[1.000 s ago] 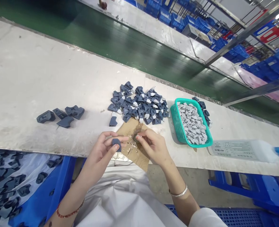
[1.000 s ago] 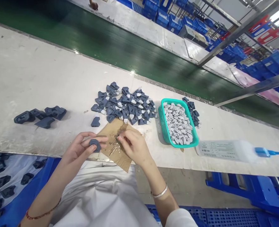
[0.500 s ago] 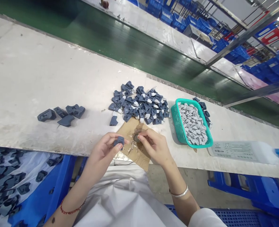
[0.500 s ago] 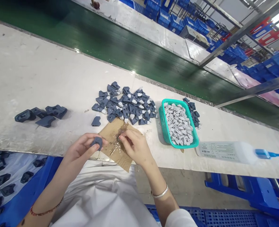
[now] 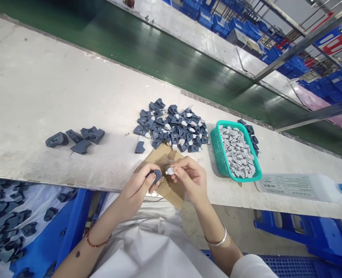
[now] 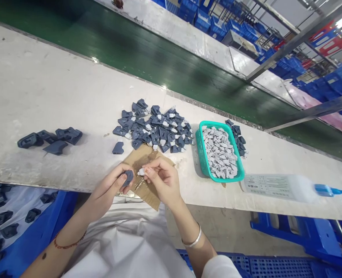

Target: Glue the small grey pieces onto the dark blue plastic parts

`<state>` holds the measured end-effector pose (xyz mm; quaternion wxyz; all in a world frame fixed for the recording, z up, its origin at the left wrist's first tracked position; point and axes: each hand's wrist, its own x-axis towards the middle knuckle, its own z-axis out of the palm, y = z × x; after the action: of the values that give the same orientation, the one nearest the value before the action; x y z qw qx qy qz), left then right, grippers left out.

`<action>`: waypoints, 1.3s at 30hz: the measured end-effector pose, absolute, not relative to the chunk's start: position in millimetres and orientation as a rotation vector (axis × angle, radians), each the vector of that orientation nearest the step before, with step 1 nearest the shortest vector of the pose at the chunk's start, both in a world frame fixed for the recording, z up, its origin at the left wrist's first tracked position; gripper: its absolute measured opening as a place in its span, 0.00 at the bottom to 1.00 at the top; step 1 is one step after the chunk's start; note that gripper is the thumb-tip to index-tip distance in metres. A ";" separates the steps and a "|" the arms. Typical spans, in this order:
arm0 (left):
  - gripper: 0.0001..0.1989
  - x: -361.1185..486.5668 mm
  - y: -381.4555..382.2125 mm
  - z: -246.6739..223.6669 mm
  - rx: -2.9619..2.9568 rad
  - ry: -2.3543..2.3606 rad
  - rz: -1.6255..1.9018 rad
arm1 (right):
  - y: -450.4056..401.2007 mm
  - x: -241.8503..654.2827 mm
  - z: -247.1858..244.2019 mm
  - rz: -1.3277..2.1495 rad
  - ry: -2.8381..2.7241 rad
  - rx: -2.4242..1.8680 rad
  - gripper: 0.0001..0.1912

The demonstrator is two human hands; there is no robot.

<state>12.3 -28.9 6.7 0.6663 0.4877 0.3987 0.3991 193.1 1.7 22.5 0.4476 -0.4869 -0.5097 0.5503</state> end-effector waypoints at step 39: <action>0.10 16.5 -26.5 16.2 1.387 1.037 0.778 | 6.4 187.5 23.6 0.916 -2.073 -1.181 0.22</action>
<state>16.5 -26.5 16.2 0.5823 0.5940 0.4439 0.3333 187.5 6.4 23.6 0.2890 -0.4423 -0.7766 0.3432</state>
